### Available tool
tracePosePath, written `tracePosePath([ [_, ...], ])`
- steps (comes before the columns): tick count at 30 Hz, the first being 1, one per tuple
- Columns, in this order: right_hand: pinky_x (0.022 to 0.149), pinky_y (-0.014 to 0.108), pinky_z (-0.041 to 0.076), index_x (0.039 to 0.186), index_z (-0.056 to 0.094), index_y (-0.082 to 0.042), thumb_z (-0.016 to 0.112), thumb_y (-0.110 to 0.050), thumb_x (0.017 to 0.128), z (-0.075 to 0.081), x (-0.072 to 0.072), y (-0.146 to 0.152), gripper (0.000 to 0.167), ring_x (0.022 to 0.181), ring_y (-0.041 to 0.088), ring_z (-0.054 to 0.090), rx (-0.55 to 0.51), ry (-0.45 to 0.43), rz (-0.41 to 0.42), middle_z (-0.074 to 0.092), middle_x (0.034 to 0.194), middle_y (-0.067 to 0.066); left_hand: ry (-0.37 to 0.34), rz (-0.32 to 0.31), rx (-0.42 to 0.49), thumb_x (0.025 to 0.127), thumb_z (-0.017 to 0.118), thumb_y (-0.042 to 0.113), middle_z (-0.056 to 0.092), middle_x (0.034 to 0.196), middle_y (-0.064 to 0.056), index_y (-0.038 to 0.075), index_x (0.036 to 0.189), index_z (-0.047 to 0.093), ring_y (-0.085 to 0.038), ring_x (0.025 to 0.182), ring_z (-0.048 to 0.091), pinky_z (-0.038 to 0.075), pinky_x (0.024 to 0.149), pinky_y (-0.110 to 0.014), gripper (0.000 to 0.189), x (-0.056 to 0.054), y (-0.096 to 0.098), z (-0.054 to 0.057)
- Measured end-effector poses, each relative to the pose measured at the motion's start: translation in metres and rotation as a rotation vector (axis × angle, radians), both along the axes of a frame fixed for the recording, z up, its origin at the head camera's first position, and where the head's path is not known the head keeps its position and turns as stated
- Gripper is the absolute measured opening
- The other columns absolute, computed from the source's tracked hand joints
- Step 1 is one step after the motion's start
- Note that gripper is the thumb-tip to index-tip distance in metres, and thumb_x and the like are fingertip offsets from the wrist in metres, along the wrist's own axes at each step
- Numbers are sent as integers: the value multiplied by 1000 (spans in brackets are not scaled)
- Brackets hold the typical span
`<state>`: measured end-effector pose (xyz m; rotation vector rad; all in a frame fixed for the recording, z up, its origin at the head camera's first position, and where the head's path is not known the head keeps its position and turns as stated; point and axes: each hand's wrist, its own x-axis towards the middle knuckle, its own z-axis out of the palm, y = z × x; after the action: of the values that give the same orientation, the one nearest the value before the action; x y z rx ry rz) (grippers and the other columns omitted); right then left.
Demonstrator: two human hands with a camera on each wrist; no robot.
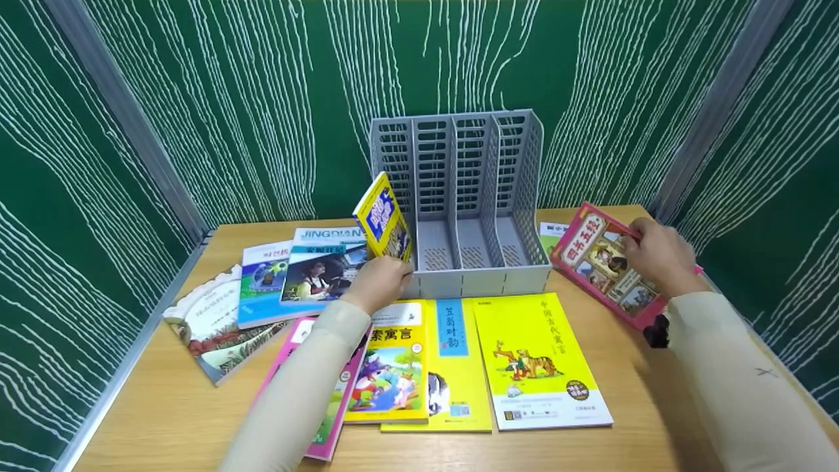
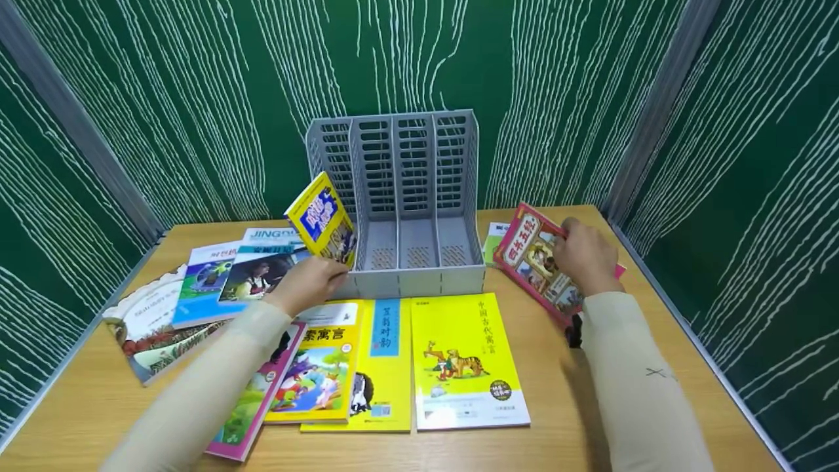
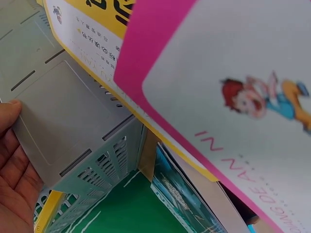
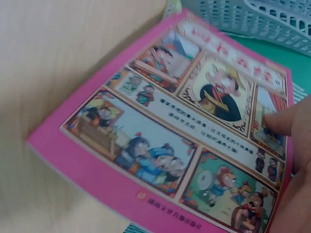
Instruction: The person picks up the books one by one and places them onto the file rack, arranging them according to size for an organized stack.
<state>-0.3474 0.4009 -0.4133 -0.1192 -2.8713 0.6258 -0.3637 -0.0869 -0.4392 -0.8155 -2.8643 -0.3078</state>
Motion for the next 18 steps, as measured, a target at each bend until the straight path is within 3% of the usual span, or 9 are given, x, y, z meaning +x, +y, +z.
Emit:
tracePosePath([
  [9, 107, 74, 49, 142, 53, 4, 49, -34, 115, 12, 4, -22, 47, 110, 51, 58, -115, 154, -47, 62, 131, 35, -23, 12, 20, 112, 62, 21, 79, 130, -14, 8, 132, 78, -31, 117, 78, 62, 106, -47, 28, -1, 0, -1],
  [18, 96, 65, 53, 135, 57, 2, 48, -37, 116, 30, 13, -53, 45, 106, 47, 62, -210, 385, -70, 68, 128, 32, -48, 22, 44, 112, 62, 22, 79, 132, -12, 10, 133, 78, -30, 121, 77, 61, 109, -47, 29, 0, -1, 1],
])
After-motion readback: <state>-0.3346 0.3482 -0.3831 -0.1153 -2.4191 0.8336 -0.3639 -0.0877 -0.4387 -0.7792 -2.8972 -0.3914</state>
